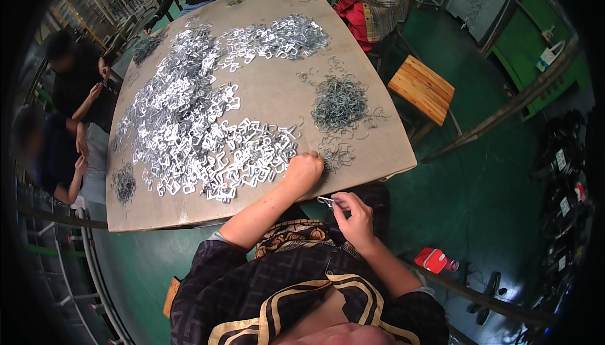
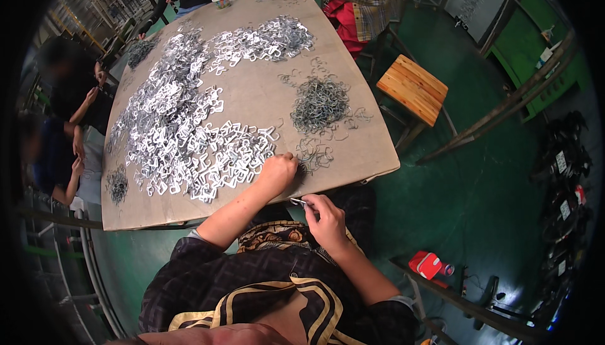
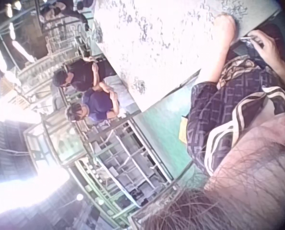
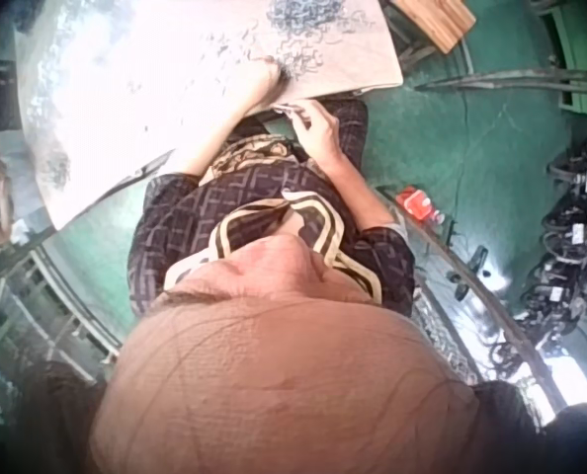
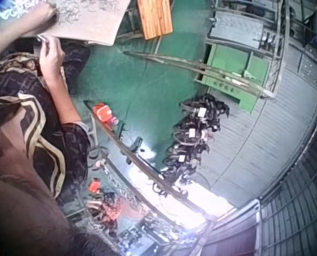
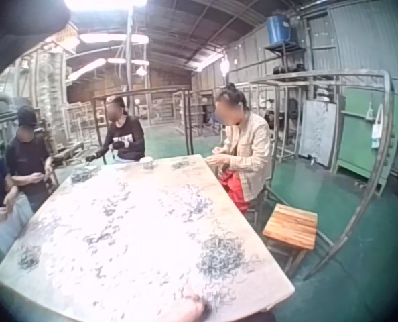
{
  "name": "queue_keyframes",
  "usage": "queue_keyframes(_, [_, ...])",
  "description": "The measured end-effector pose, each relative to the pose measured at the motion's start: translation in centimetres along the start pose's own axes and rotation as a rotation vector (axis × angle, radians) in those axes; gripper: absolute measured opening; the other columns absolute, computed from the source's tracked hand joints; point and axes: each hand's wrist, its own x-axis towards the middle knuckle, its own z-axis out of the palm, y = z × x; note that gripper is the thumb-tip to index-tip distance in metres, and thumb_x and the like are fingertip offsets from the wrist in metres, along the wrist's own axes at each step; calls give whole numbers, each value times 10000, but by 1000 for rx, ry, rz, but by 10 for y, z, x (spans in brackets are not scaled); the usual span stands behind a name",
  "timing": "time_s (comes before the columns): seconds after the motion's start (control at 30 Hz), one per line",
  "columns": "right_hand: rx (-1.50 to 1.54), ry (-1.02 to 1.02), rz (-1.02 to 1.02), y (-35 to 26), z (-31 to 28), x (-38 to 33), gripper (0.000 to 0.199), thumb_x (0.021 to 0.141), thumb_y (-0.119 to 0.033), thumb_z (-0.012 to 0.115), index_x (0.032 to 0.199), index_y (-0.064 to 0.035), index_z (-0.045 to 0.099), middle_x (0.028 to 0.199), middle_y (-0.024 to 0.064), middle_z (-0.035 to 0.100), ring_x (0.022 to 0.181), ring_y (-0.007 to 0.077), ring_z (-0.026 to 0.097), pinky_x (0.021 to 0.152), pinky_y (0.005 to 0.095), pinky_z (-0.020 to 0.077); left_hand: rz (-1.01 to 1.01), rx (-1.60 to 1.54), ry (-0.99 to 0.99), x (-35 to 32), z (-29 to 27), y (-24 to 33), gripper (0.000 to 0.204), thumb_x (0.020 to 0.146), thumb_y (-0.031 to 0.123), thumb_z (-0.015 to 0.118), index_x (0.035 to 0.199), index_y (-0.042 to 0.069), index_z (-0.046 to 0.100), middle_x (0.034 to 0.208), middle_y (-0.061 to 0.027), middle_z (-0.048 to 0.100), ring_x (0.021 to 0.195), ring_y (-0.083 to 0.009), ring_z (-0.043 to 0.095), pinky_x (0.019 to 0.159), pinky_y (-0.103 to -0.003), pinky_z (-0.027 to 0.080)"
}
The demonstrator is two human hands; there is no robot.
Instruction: The person sits at a table and repeatedly picks up small metal hooks and wire loops, then attaches the loops to the hooks by hand. The person occasionally hangs the assembled pieces on a nearby metal rack. Other people at the table perform the same task.
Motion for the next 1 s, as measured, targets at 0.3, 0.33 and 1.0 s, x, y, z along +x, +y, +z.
queue_keyframes(0.3, [46, 44, 54, 4, 5, -1, 262, 807, 58, 666, 1054, -14, 620, 871, 129, 682, 751, 242, 708, 667, 329, 563, -267, -1042, -115, -25, -45, -10, 113, 723, 49, 711, 809, 16, 644, 712, -63, 666, 613, -142, 623, 601, -275, 504])
queue_keyframes(0.33, [48, 46, 59, 4, 5, -2, 268, 804, 59, 668, 1056, -14, 619, 868, 129, 684, 751, 241, 708, 669, 328, 564, -301, -1178, -132, -37, -48, -4, 104, 732, 46, 710, 803, 22, 637, 707, -38, 654, 617, -119, 608, 608, -262, 495])
queue_keyframes(1.0, [-79, -135, -94, 25, 13, 30, 221, 790, -14, 691, 1009, -21, 660, 850, 121, 641, 782, 265, 656, 687, 351, 530, 48, -1039, 256, -94, -56, 33, 177, 749, 1, 698, 820, 54, 545, 922, -103, 692, 861, -266, 637, 819, -363, 466])
